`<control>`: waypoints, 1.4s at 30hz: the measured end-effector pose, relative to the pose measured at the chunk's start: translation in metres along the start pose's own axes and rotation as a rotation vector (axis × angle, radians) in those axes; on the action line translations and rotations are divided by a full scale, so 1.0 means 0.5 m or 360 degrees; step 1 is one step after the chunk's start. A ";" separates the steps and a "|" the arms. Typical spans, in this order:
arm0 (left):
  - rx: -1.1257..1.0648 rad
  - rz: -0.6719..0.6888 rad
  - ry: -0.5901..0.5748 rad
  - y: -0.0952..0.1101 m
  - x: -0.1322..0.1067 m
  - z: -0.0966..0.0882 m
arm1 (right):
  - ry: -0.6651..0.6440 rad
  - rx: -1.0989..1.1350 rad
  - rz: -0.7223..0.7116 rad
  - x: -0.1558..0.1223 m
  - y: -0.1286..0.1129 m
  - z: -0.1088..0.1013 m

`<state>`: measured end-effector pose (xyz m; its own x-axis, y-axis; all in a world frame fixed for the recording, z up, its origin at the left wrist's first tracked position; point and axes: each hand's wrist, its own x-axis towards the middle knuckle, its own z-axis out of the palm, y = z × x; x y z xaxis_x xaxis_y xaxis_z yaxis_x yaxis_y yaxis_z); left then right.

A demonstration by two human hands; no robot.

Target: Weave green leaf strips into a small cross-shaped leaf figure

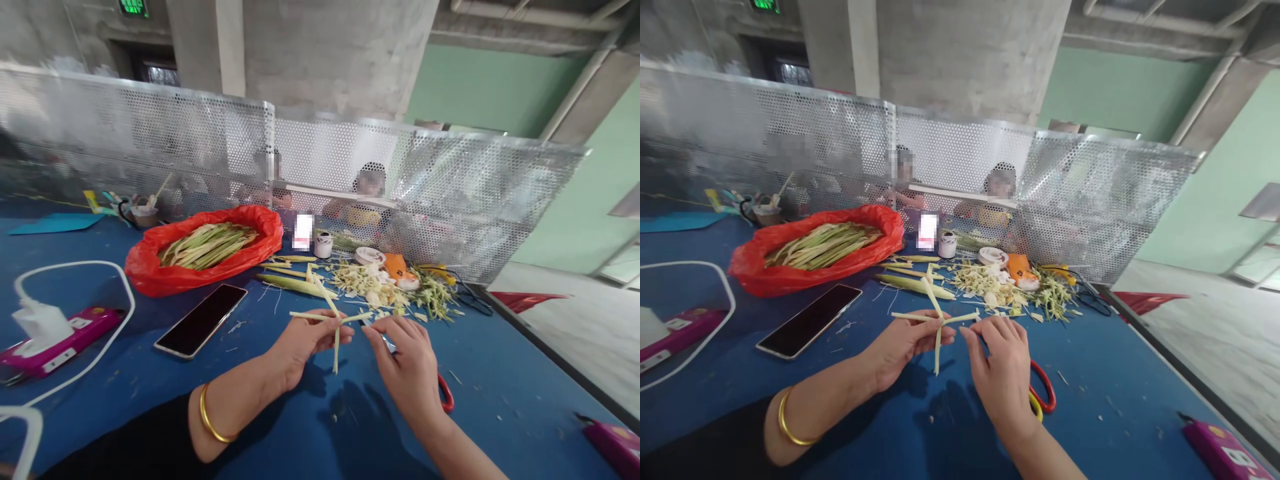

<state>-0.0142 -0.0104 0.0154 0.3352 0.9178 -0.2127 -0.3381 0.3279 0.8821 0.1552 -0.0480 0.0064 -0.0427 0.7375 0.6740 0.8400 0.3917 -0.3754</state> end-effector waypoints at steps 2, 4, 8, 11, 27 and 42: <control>-0.0100 0.0071 0.0031 0.004 -0.001 0.002 | -0.0125 0.0117 0.0097 -0.003 -0.013 0.012; -0.0151 0.0112 0.0063 0.008 -0.002 0.003 | -0.0293 0.0315 0.0247 -0.004 -0.026 0.033; -0.0188 0.0152 0.0105 0.006 0.000 -0.002 | -0.0387 0.0604 0.0399 -0.002 -0.047 0.076; -0.0174 0.0164 0.0117 -0.004 0.007 -0.008 | -0.0354 0.0507 0.0165 -0.001 -0.050 0.088; 0.0239 0.0122 -0.0129 -0.011 0.018 -0.017 | 0.0082 -0.0068 -0.0109 0.004 0.016 0.036; 0.0343 0.0008 -0.0014 -0.019 0.036 -0.026 | -0.0219 -0.0169 -0.0238 0.001 0.027 0.067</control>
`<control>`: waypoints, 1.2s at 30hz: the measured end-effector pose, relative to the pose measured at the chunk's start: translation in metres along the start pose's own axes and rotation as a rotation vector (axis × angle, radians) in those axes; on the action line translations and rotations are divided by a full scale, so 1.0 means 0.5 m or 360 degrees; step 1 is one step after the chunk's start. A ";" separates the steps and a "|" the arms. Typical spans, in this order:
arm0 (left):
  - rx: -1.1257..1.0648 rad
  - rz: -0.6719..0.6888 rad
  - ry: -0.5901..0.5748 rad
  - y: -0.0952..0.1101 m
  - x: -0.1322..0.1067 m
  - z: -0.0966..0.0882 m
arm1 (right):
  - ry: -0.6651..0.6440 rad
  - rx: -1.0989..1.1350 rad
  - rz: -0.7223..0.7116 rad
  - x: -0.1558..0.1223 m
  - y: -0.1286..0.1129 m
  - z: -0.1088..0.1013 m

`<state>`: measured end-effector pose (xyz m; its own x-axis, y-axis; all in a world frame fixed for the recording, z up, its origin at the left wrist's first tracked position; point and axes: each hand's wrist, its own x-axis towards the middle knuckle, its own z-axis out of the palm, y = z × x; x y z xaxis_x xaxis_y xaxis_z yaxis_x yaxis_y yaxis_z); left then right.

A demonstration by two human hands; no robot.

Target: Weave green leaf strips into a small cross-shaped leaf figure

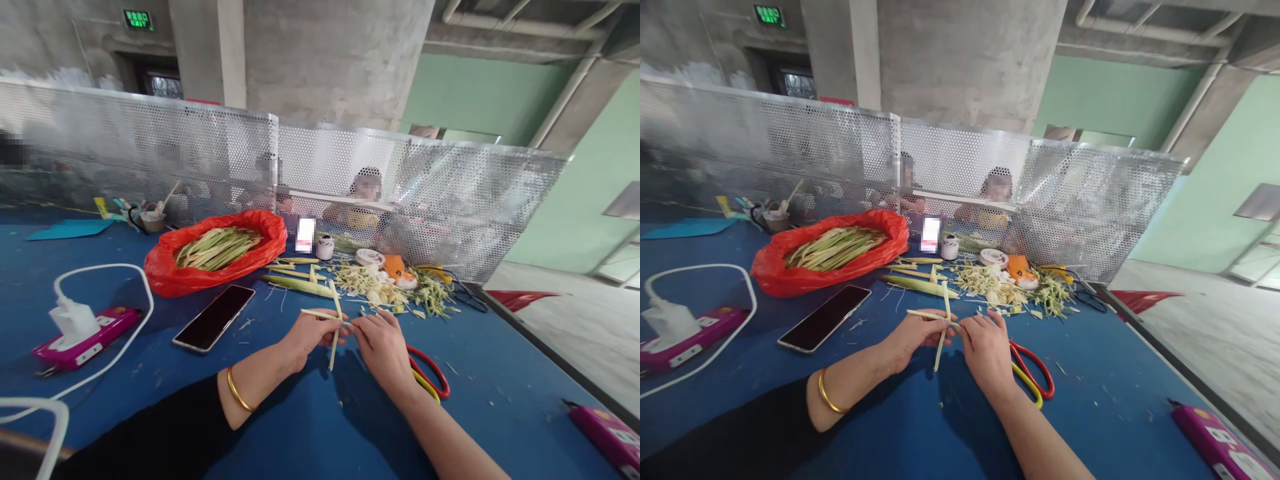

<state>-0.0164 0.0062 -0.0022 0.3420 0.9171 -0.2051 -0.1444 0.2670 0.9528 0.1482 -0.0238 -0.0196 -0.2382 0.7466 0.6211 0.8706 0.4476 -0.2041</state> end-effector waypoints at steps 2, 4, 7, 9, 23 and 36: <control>0.0001 -0.0019 -0.0009 -0.001 0.000 0.000 | 0.0004 -0.0010 -0.0001 0.000 0.001 0.000; -0.0003 -0.0034 -0.0019 -0.002 -0.003 0.001 | 0.0011 -0.0022 -0.0002 0.000 0.002 -0.002; -0.0019 -0.0044 -0.0027 -0.001 -0.007 0.003 | 0.0021 -0.0045 -0.0014 0.000 0.003 -0.005; -0.0031 -0.0045 -0.0032 -0.001 -0.010 0.004 | 0.0029 -0.0062 -0.0035 0.000 0.004 -0.007; -0.0089 -0.0169 -0.0106 -0.003 -0.008 0.000 | 0.0104 -0.0108 -0.0188 -0.001 0.016 -0.007; -0.0141 -0.0104 -0.0122 0.016 -0.018 -0.003 | 0.0166 -0.0173 -0.0230 0.000 0.007 -0.003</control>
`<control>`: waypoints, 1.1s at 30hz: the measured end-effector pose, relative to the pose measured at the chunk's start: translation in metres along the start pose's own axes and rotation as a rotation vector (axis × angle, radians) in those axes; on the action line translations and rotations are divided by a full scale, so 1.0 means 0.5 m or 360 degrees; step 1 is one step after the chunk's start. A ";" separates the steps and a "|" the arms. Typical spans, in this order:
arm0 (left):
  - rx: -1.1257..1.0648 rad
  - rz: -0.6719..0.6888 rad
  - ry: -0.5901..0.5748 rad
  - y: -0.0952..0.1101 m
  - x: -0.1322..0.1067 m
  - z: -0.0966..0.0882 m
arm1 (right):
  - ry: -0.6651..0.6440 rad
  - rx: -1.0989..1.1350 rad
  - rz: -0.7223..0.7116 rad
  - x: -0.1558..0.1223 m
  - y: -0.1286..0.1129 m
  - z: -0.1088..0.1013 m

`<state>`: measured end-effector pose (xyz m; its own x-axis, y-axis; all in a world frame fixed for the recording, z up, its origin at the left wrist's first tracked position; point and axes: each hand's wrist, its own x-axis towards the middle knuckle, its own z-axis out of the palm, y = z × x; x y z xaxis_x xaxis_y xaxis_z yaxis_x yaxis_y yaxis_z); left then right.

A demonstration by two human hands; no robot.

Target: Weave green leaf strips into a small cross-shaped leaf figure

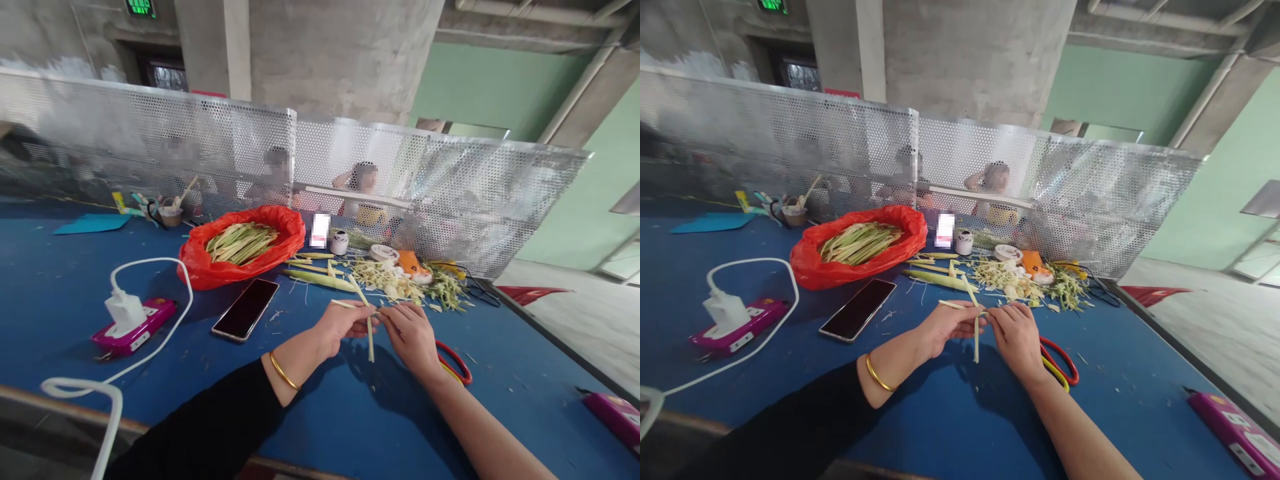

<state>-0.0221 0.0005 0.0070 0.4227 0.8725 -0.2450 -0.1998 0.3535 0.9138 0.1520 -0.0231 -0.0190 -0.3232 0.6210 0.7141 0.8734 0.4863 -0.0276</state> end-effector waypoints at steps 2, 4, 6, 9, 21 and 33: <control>0.0016 0.0062 0.0050 0.000 0.003 0.001 | -0.0012 0.0008 -0.0013 0.000 -0.008 0.001; 0.0032 0.0138 0.0099 0.000 0.007 0.003 | -0.0026 0.0011 -0.0019 0.000 -0.017 0.001; 0.0048 0.0204 0.0126 -0.001 0.009 0.003 | -0.0039 0.0005 -0.0015 -0.002 -0.028 0.002; 0.0082 0.0242 0.0137 0.000 0.011 -0.004 | -0.0078 -0.0012 -0.0016 -0.003 -0.041 0.001; 0.0151 0.0057 0.0071 0.025 0.003 -0.032 | -0.0582 0.1383 0.0927 0.088 -0.008 0.032; 0.0278 -0.0176 -0.0051 0.002 -0.011 -0.009 | -0.0575 0.1958 0.1422 0.053 -0.031 0.029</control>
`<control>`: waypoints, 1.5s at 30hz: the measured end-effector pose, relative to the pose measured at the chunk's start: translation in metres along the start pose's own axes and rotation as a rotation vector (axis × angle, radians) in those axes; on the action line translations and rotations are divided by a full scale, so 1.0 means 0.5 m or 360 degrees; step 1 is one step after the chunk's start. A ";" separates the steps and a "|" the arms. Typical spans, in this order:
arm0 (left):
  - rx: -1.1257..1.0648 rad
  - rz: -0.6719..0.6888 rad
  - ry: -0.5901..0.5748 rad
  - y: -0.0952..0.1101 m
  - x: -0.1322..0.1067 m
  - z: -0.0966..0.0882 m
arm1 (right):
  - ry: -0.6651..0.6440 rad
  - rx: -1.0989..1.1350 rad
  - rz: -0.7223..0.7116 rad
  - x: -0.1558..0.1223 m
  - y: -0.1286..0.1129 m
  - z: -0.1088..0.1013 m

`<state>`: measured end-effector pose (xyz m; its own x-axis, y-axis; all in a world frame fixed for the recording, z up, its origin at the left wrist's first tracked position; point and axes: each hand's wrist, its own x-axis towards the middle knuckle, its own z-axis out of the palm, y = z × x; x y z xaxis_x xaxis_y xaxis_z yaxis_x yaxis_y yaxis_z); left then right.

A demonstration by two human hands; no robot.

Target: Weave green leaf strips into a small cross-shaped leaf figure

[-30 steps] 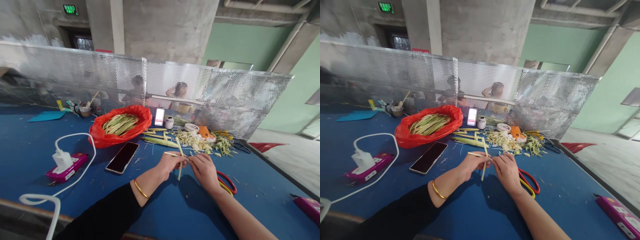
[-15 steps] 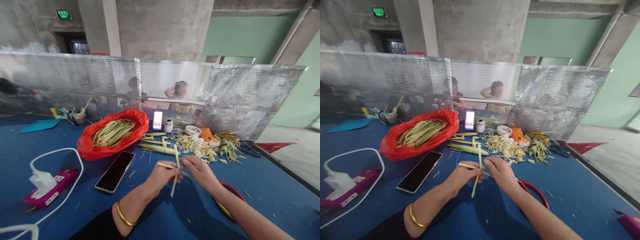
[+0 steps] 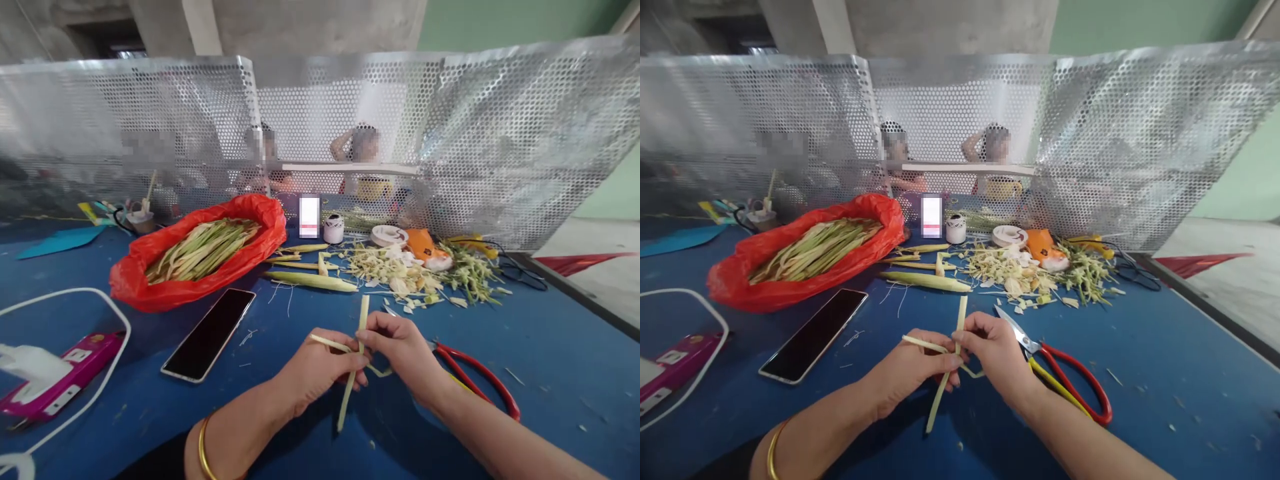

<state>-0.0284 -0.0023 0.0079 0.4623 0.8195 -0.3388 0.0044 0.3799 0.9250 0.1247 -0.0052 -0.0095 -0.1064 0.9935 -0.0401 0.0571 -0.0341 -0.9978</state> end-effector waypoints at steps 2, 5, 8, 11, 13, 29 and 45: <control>0.0007 -0.0014 0.0016 0.000 0.000 0.000 | 0.0109 -0.0017 -0.0022 0.004 0.006 0.001; -0.0017 -0.0026 0.0129 -0.004 0.006 -0.006 | 0.0270 -0.0341 -0.0281 0.009 0.007 -0.008; -0.0188 0.0015 0.0264 -0.008 0.014 -0.017 | 0.0514 -0.0818 -0.0712 0.006 -0.004 -0.025; -0.0418 0.0133 0.0254 -0.007 0.016 -0.027 | 0.0592 -0.1035 -0.0800 -0.004 -0.012 -0.026; -0.0521 0.0222 0.0170 -0.007 0.014 -0.027 | 0.0396 -0.1032 -0.0679 -0.009 -0.008 -0.016; -0.0497 0.0231 -0.0325 0.023 0.016 -0.059 | 0.0253 -0.1199 -0.0917 -0.008 0.012 -0.017; -0.0275 0.0305 0.0403 -0.011 0.027 -0.025 | 0.0119 -0.0925 -0.0587 -0.014 0.017 0.002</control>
<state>-0.0332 0.0121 -0.0042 0.2056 0.9550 -0.2140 -0.2209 0.2583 0.9405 0.1251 -0.0127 -0.0175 -0.1537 0.9345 0.3212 0.5552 0.3505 -0.7543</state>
